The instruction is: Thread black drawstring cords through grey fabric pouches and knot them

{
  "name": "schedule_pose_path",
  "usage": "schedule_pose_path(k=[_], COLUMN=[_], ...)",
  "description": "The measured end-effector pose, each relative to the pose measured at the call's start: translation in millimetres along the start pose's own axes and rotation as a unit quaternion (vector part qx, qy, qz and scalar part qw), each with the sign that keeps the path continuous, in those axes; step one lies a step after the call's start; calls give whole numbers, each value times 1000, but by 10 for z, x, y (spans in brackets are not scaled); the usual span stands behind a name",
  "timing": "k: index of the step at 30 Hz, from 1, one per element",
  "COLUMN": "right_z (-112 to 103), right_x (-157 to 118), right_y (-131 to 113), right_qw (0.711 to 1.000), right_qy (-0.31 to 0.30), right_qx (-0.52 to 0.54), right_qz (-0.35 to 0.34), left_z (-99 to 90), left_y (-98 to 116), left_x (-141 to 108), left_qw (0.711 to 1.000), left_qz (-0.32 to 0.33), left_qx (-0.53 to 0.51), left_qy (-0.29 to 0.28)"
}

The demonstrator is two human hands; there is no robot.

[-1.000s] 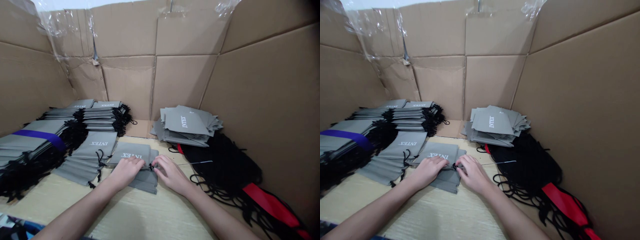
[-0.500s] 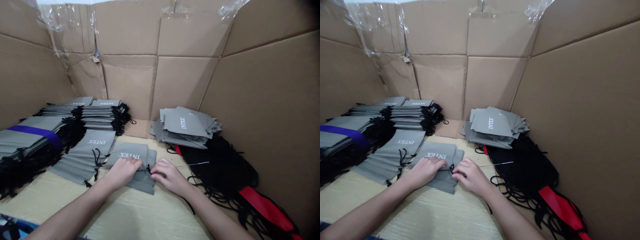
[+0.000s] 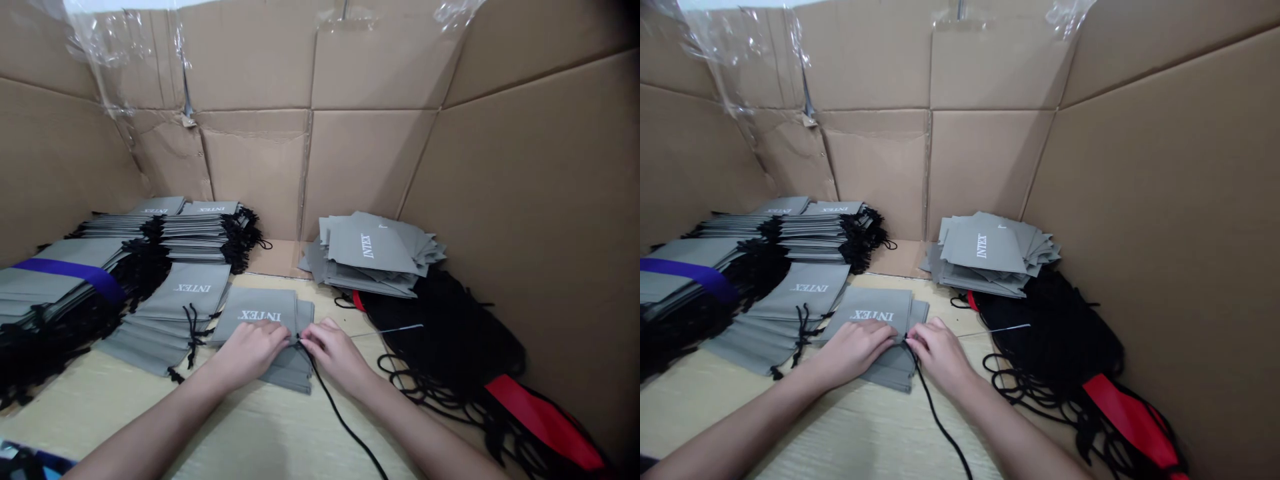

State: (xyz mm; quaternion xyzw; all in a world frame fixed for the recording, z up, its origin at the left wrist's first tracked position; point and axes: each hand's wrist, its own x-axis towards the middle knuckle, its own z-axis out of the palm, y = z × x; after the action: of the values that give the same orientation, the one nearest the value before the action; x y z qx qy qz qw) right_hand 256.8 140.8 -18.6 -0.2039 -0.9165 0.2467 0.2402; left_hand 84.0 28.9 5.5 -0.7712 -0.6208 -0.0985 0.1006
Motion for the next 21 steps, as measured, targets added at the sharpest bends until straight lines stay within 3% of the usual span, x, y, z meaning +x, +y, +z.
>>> schedule_pose_path(k=[7,12,21], right_z=[-137,-249,-187], right_x=[23,33,48], right_y=[24,50,81], right_qw=[992,940,903], right_qy=[-57,-158,-94], right_qx=[102,304,417], right_qz=[-54,-16,40], left_z=[27,8,-5], left_y=[-7,-16,48], left_x=[25,15,22], left_qw=[1000,1000,999], left_qz=[10,-3,-7], left_qx=[19,-5,-4], left_qy=[-8,-16,-32])
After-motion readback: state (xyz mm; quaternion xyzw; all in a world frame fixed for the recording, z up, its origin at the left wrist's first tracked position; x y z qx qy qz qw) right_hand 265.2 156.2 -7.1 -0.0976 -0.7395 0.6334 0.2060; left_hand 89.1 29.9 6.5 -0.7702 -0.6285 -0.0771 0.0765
